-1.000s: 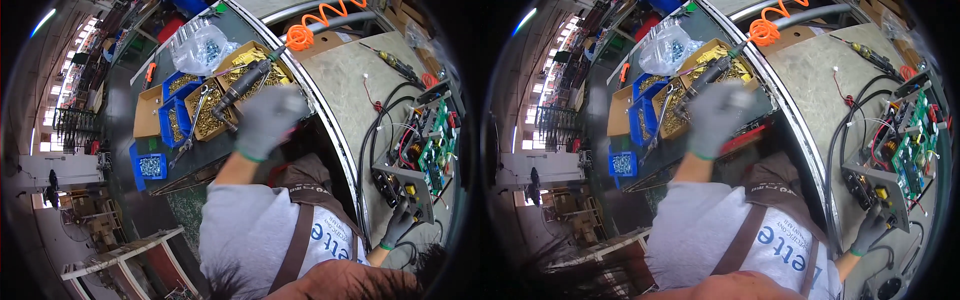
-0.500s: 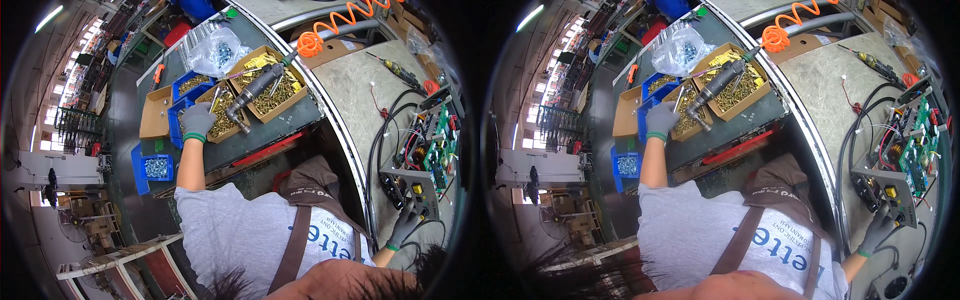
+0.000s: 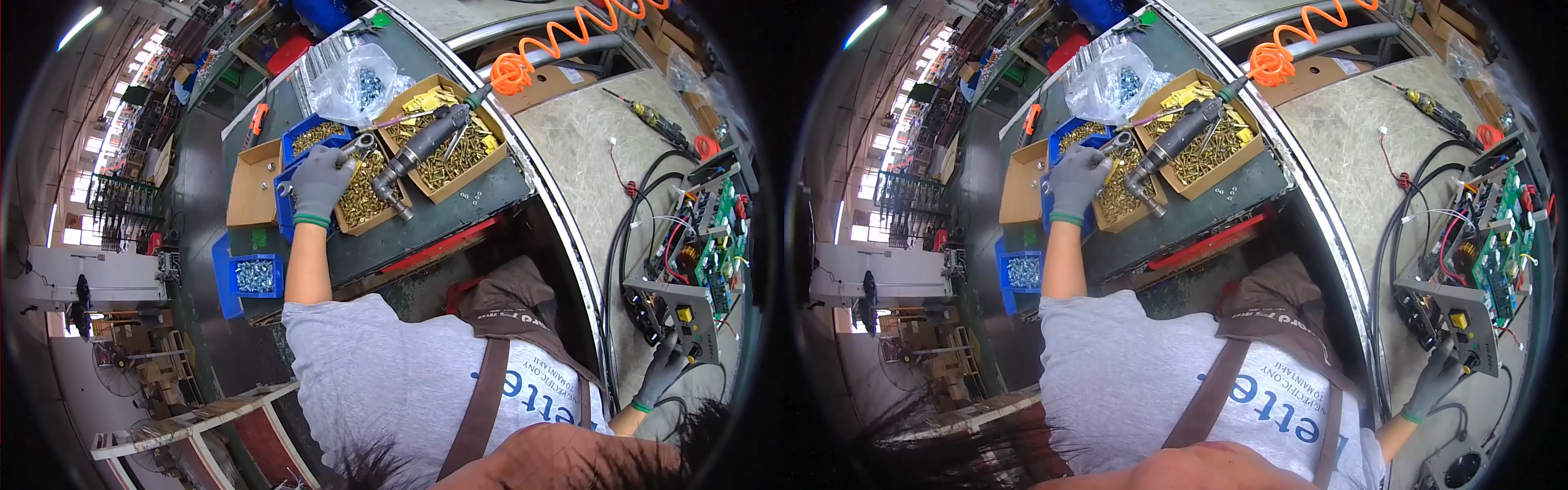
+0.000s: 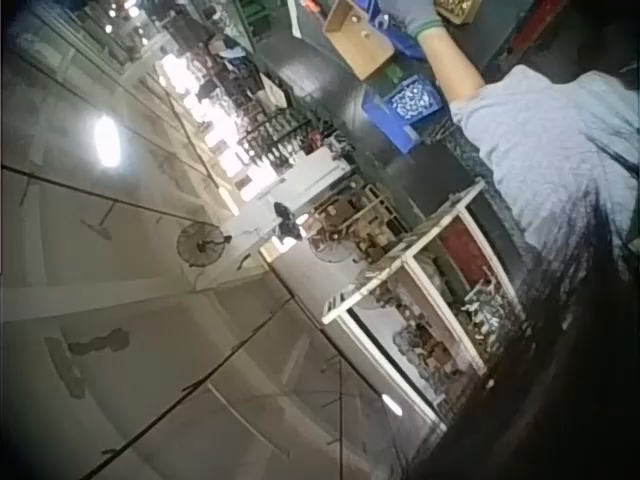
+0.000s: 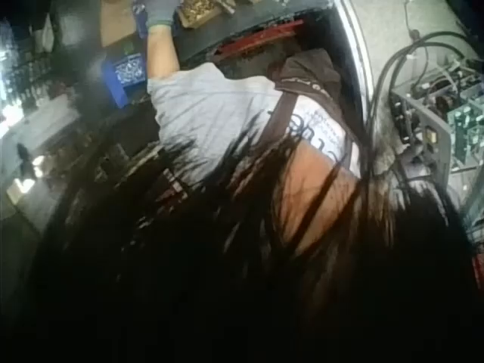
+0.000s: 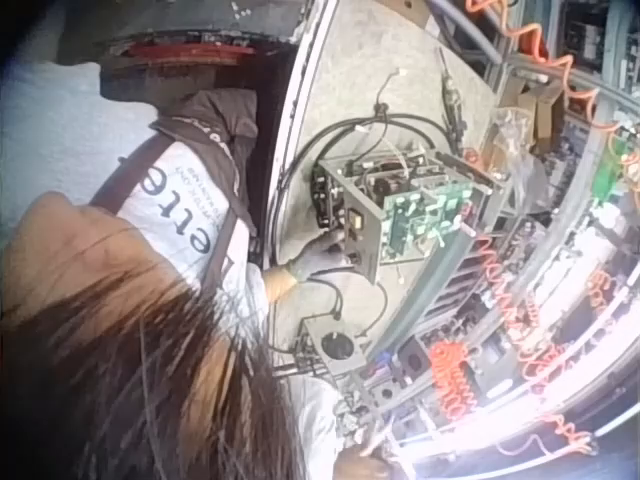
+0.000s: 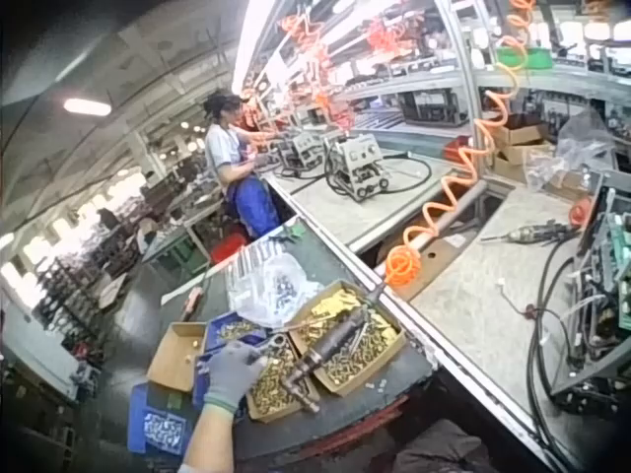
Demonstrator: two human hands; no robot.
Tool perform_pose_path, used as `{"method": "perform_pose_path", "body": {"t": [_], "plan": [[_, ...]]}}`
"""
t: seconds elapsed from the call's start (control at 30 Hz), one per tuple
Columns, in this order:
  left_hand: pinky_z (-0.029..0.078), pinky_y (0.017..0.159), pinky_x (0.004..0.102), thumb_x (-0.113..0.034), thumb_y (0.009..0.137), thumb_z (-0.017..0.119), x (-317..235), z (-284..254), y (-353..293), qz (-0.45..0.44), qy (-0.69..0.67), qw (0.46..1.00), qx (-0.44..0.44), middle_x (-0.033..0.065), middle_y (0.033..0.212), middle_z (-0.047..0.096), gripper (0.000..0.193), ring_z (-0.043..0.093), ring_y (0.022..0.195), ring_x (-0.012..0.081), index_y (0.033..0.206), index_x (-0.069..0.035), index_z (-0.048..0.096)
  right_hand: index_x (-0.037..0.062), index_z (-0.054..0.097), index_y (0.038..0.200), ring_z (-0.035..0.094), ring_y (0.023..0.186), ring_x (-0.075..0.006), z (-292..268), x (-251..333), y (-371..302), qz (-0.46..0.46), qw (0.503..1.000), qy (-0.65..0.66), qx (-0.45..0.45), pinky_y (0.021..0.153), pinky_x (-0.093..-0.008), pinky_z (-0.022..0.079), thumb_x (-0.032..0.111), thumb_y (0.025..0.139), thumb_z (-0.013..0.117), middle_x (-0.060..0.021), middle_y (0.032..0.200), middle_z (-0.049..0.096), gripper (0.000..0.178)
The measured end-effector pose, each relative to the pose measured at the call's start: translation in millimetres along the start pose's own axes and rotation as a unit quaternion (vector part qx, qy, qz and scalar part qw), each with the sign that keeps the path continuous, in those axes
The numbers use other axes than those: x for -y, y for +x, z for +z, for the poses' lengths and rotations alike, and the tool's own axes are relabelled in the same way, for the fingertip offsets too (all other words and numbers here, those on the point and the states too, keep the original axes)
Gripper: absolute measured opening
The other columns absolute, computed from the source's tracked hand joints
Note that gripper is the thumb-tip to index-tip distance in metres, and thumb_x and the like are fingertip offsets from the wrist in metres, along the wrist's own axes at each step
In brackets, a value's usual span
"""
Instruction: The recorder is assembling an industrial inverter or solar power controller, connecting wires and circuit boards inside a metal chassis.
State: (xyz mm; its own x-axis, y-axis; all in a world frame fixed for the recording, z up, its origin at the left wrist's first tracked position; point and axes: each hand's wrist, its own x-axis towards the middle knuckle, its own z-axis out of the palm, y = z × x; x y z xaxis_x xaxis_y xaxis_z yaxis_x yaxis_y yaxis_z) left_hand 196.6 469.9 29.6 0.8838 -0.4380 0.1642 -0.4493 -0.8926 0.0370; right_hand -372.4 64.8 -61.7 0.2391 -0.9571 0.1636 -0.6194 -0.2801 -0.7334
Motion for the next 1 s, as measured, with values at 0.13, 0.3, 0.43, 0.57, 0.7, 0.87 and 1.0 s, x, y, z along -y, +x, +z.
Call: {"method": "perform_pose_path", "body": {"t": [0.13,0.3,0.43,0.57,0.7,0.87,1.0], "plan": [[0.05,0.082,0.0388,-0.036,0.077,0.066,-1,11,-6,-0.061,0.025,0.994,0.089,0.0083,0.099,0.068,0.031,0.065,0.094,0.0257,0.1,-0.017,0.07,-0.0007,0.059,0.084,0.043,0.053,-0.0076,1,1,1,-0.048,0.999,0.025,0.002,0.049,-0.0253,0.034,0.027,0.097,0.056,-0.001,0.062,0.051,0.03],[0.05,0.083,0.0386,-0.032,0.075,0.065,-7,9,4,-0.075,-0.038,0.989,0.119,0.0093,0.1,0.069,0.033,0.065,0.095,0.0264,0.103,-0.015,0.067,-0.0032,0.061,0.086,0.043,0.057,-0.0076,5,6,-2,0.019,0.999,0.027,-0.034,0.05,-0.0259,0.034,0.027,0.098,0.053,-0.0007,0.064,0.051,0.033],[0.052,0.077,0.0403,-0.027,0.072,0.066,-9,9,5,0.005,0.095,0.992,0.086,0.0087,0.097,0.067,0.03,0.066,0.09,0.0276,0.1,-0.017,0.068,-0.0029,0.062,0.088,0.043,0.057,-0.0071,4,12,-2,-0.016,0.998,0.052,-0.024,0.05,-0.0251,0.033,0.026,0.097,0.054,-0.0003,0.065,0.052,0.031],[0.052,0.072,0.0391,-0.025,0.074,0.066,7,11,2,0.008,0.119,0.991,0.059,0.006,0.094,0.064,0.025,0.065,0.086,0.0271,0.098,-0.018,0.068,-0.0027,0.063,0.09,0.043,0.055,-0.0067,1,15,-2,-0.023,0.998,0.05,0.006,0.05,-0.0245,0.032,0.025,0.097,0.053,0.001,0.062,0.05,0.031],[0.051,0.078,0.0375,-0.023,0.078,0.065,5,-4,-6,0.036,0.061,0.997,0.011,0.0057,0.102,0.064,0.024,0.064,0.091,0.0271,0.102,-0.02,0.068,-0.0029,0.064,0.088,0.044,0.056,-0.0064,0,13,-2,-0.03,0.999,0.016,0.008,0.049,-0.0251,0.031,0.025,0.097,0.053,0.0009,0.063,0.051,0.031],[0.048,0.075,0.0314,-0.006,0.082,0.065,-84,-56,-50,0.114,-0.241,0.95,-0.161,0.0103,0.091,0.066,0.015,0.063,0.082,0.0213,0.096,-0.001,0.067,-0.0003,0.063,0.108,0.054,0.064,-0.0152,-6,12,-3,0.028,0.992,-0.12,0.016,0.059,-0.0311,0.041,0.019,0.093,0.057,-0.0075,0.073,0.063,0.025],[0.049,0.062,0.0283,0.006,0.074,0.062,-204,-65,-89,0.309,-0.506,0.802,-0.071,0.0116,0.077,0.067,0.013,0.062,0.068,0.0194,0.085,0.002,0.068,-0.0006,0.061,0.086,0.055,0.053,-0.0244,-11,18,-3,-0.043,0.994,-0.096,-0.015,0.051,-0.0379,0.039,0.017,0.09,0.058,-0.0127,0.063,0.059,0.018]]}}
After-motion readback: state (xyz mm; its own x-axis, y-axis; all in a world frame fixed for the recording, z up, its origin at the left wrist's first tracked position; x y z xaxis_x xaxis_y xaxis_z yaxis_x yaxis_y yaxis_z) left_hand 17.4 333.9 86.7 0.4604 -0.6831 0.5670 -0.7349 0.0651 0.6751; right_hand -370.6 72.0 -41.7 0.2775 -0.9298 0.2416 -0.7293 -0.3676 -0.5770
